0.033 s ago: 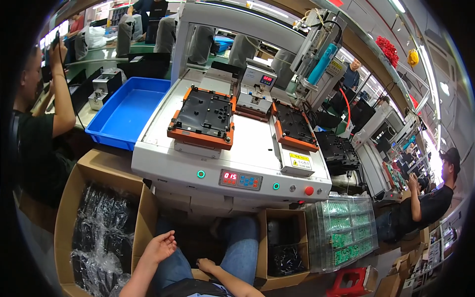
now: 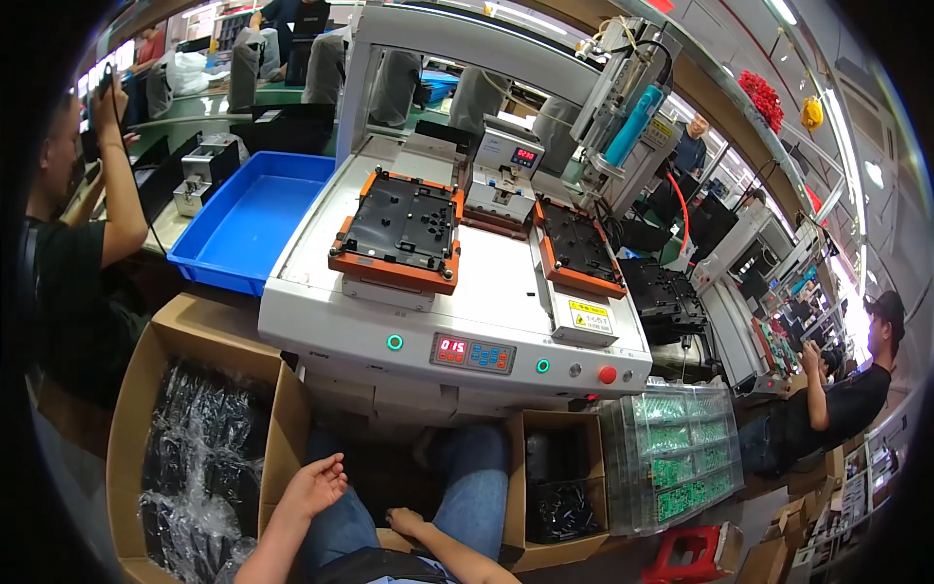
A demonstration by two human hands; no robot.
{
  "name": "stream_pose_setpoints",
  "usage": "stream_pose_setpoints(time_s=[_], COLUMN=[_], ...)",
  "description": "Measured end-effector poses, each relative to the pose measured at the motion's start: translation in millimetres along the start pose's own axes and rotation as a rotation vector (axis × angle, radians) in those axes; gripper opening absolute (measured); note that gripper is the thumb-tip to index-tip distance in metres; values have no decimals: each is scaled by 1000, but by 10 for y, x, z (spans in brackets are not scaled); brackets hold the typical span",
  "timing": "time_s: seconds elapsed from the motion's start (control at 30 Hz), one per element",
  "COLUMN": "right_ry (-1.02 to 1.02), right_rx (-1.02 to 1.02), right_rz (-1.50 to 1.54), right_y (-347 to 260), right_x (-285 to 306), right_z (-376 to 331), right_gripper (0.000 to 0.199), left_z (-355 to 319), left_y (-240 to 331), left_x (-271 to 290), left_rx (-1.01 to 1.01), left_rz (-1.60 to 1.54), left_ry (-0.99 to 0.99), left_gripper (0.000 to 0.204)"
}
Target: Unpack black electronic heatsinks from plastic bags and place them into a sorting machine and storage boxes.
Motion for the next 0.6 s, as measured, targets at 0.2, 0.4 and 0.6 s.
stream_pose_setpoints(time_s=[0.2,0.4,0.6], right_ry=[2,14,33], right_rx=[-10,-11,8], right_rz=[17,7,-3], right_y=[8,29,3], right_x=[-16,-35,-1], right_z=[-1,0,17], right_gripper=[34,32,32], left_z=[-6,3,-4], left_y=[-21,-20,-10], left_x=[-3,-5,-15], left_rx=[11,8,7], left_rz=[-10,-13,-13], left_ry=[-12,-9,-20], left_gripper=[21,21,21])
Point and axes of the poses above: each hand's wrist, its own z-axis towards the middle knuckle, its own x-axis out of the back of the hand, y = z × x, the point moved 5 cm from there along z, towards the middle knuckle, and after that the axes turned 9 degrees about -y, right-handed, at the moved point
